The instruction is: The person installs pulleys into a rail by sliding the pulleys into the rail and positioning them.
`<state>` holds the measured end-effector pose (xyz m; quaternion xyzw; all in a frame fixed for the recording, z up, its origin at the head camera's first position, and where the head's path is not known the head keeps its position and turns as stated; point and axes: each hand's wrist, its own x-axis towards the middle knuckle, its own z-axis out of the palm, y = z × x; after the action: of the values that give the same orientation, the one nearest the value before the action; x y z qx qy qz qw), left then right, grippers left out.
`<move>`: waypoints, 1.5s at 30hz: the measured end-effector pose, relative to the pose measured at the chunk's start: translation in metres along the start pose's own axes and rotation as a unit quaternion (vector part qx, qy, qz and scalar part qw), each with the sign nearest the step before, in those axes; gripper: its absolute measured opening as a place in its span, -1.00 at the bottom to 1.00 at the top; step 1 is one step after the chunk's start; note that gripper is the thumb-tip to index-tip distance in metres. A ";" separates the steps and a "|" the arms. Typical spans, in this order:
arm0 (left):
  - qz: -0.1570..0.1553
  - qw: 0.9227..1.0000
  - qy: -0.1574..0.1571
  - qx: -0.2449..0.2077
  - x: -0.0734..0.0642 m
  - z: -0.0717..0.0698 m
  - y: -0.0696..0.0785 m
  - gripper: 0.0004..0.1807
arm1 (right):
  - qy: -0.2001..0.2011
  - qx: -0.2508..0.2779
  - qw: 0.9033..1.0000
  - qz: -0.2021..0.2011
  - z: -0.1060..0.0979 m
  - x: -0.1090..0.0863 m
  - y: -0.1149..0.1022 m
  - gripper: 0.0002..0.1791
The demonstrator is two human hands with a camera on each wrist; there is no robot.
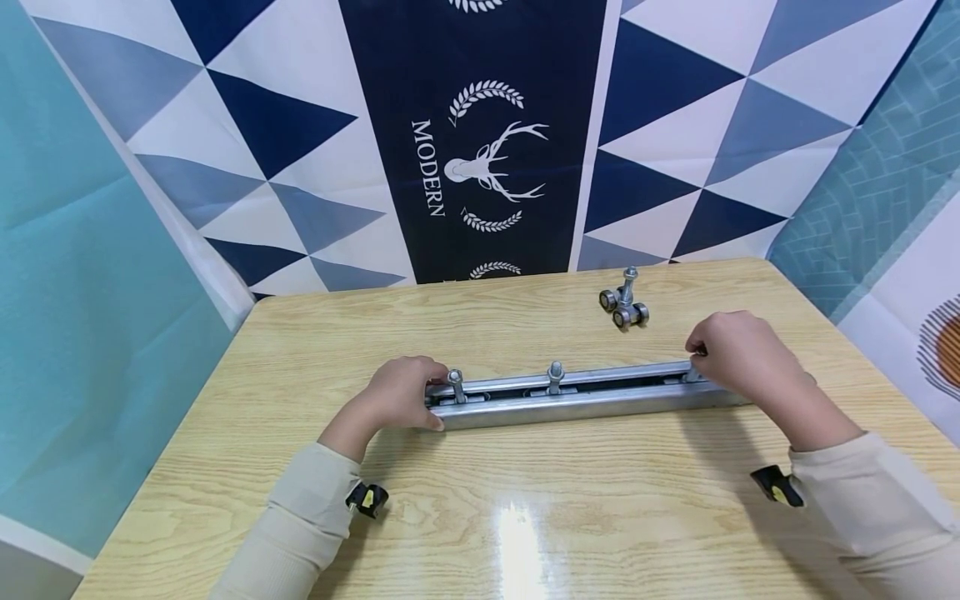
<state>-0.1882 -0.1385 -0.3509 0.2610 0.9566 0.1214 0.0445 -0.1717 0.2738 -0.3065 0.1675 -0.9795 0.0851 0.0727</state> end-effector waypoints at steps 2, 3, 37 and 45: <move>0.000 1.000 0.000 0.001 0.000 0.000 0.000 -0.32 | 0.000 -0.001 1.000 -0.001 0.001 0.001 -0.001 -0.53; 0.000 1.000 0.000 0.002 0.000 0.000 0.000 -0.32 | 0.000 -0.001 1.000 -0.001 0.001 0.001 -0.001 -0.55; 0.001 1.000 0.002 0.003 0.001 0.001 -0.001 -0.32 | 0.002 0.007 1.000 -0.027 0.004 0.006 -0.020 -0.72; 0.006 1.000 0.005 0.004 0.001 0.001 -0.001 -0.36 | -0.001 0.004 1.000 -0.026 0.004 0.007 -0.025 -0.64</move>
<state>-0.1893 -0.1388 -0.3521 0.2659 0.9559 0.1190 0.0375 -0.1703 0.2471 -0.3057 0.1937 -0.9745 0.0868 0.0732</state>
